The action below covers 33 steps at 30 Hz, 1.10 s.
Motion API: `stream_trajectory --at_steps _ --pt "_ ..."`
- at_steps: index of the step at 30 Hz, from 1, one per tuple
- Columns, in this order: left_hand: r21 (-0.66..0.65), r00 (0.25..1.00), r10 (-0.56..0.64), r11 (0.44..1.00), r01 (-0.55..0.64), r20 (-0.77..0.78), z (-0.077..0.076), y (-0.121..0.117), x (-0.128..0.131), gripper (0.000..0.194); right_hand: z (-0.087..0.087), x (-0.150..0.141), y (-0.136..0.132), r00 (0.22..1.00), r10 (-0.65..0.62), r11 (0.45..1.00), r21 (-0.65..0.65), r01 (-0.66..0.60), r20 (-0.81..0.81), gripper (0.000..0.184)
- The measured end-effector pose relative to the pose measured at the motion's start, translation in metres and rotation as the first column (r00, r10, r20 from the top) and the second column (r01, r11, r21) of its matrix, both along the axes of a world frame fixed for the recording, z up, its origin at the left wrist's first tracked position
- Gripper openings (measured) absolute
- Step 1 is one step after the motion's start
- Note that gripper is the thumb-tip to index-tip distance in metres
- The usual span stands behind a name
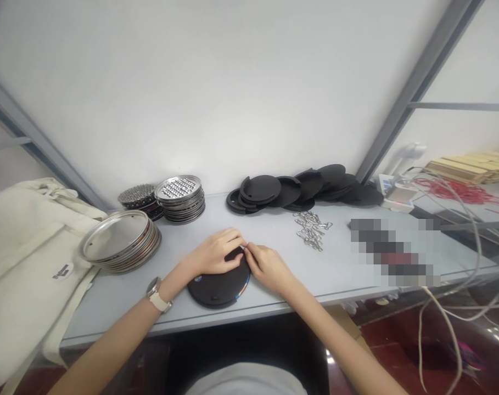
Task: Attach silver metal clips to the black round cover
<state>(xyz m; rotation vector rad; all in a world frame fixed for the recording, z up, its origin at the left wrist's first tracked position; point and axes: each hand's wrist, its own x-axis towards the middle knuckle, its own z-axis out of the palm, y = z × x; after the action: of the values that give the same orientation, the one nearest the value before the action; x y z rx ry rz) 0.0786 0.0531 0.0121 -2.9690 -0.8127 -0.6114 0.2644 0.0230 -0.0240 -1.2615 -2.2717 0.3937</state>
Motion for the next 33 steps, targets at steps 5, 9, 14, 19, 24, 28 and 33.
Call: stream_trajectory --at_steps 5,9,14,19,24,28,33 --pt "-0.013 1.0 -0.004 1.0 0.004 0.012 -0.0006 0.0006 -0.0001 0.012 0.0 0.0001 0.0008 1.0 0.014 1.0 0.004 -0.014 -0.006 0.024" --pt "-0.035 1.0 -0.006 0.999 0.006 0.013 -0.0022 0.0015 0.0001 0.01 -0.0004 0.0002 0.0012 1.0 0.016 1.0 0.004 -0.016 -0.006 0.024" --pt "-0.057 1.0 -0.017 0.998 0.018 0.011 -0.003 0.002 -0.0006 0.011 -0.0014 0.0005 0.0013 1.0 0.01 1.0 0.004 -0.01 0.001 0.024" --pt "-0.08 0.999 -0.035 0.996 0.036 0.017 -0.0037 0.0024 -0.0016 0.013 -0.0025 0.0009 0.0019 1.0 0.012 1.0 0.01 -0.012 0.011 0.024" --pt "-0.109 0.998 -0.048 0.993 0.052 0.043 -0.0042 0.0026 -0.002 0.017 -0.0033 0.0016 0.0021 1.0 0.005 1.0 0.013 -0.005 0.027 0.023" --pt "-0.131 0.997 -0.052 0.99 0.058 0.05 -0.0035 0.0025 -0.0021 0.017 -0.0042 0.0018 0.0024 0.999 -0.004 1.0 0.023 0.003 0.049 0.023" --pt "-0.165 0.995 -0.047 0.984 0.061 0.084 -0.0041 0.0032 -0.0021 0.017 -0.0047 0.001 0.0033 0.999 -0.006 1.0 0.022 0.005 0.049 0.023"
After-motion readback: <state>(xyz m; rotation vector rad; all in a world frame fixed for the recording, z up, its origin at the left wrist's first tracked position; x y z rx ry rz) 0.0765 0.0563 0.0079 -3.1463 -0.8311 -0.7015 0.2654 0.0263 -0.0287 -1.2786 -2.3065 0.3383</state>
